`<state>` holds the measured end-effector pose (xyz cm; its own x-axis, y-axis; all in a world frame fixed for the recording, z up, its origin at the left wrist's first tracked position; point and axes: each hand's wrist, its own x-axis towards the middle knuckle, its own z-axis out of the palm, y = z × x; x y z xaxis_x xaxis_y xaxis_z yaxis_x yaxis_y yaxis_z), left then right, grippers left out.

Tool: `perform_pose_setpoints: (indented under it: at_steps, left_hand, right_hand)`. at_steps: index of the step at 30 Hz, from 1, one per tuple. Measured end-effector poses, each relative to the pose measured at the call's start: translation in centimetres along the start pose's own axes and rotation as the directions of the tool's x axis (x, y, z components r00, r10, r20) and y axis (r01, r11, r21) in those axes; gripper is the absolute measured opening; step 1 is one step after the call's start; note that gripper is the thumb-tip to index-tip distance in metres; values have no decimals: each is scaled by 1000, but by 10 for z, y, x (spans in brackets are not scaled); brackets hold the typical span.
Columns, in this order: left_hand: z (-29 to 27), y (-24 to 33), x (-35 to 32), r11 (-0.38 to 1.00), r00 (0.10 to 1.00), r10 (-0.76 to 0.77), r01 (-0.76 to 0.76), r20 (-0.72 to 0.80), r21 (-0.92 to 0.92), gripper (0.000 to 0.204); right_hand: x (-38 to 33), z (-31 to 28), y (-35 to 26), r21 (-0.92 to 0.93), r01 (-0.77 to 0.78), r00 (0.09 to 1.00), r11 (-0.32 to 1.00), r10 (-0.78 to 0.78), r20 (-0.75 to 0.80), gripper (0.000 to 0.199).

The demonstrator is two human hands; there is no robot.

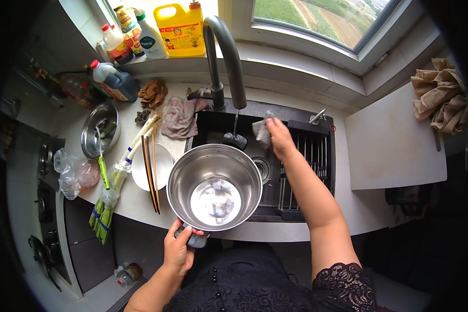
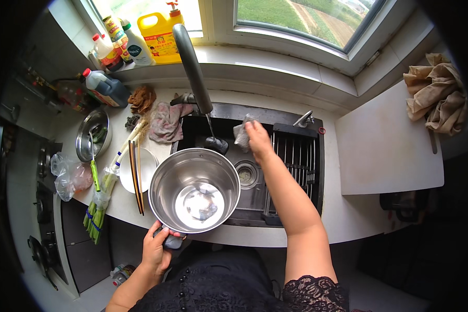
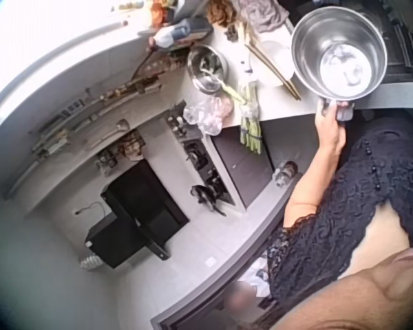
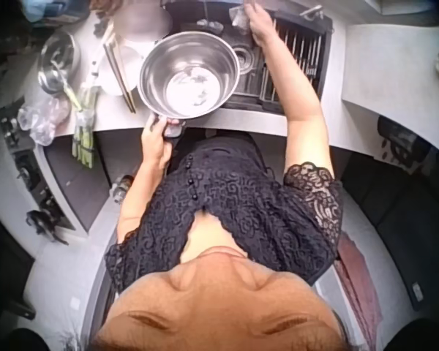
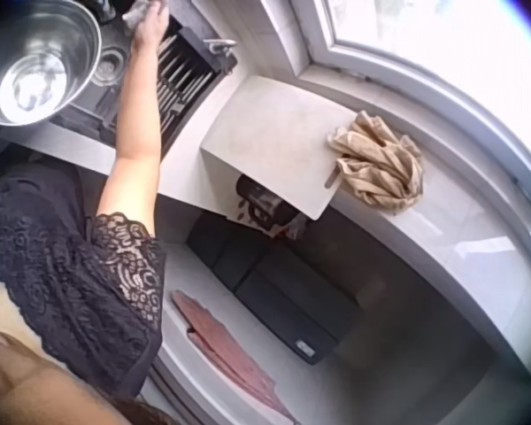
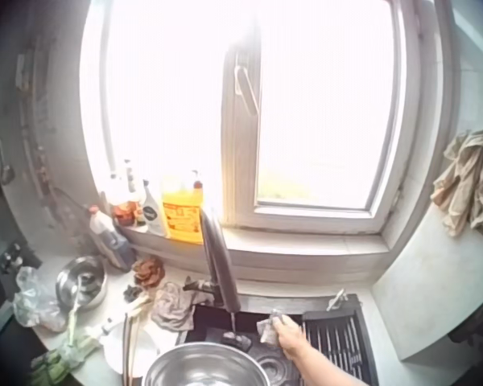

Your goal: The person washes a metal pot in the kitchen sink using a sponge and running water. They scrub the interior and exterior surfaces, rinse the pot, and place it on the stovetop. The person then opens a drawer and retrieves a white bowl.

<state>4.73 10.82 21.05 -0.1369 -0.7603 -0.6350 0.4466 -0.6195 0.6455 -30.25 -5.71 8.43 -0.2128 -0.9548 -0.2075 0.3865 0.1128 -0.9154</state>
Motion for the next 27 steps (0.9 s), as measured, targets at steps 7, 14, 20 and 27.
perform_pose_setpoints:
  at_steps: [7,14,20,27]
  left_hand:
    - [2,7,7,999,1000,-11,12,-5,44,32]
    - [2,9,8,998,1000,-21,20,15,58,33]
    - [-10,8,15,992,998,-15,6,69,126,30]
    - [-14,22,27,989,984,-78,57,159,137,37]
  right_hand:
    - [3,43,44,-496,-124,971,859,208,119,35]
    - [23,13,72,-769,-109,989,630,-9,-147,47]
    - [12,35,26,-830,101,993,549,-3,119,31]
    - [23,6,42,-773,-95,986,628,167,14,35]
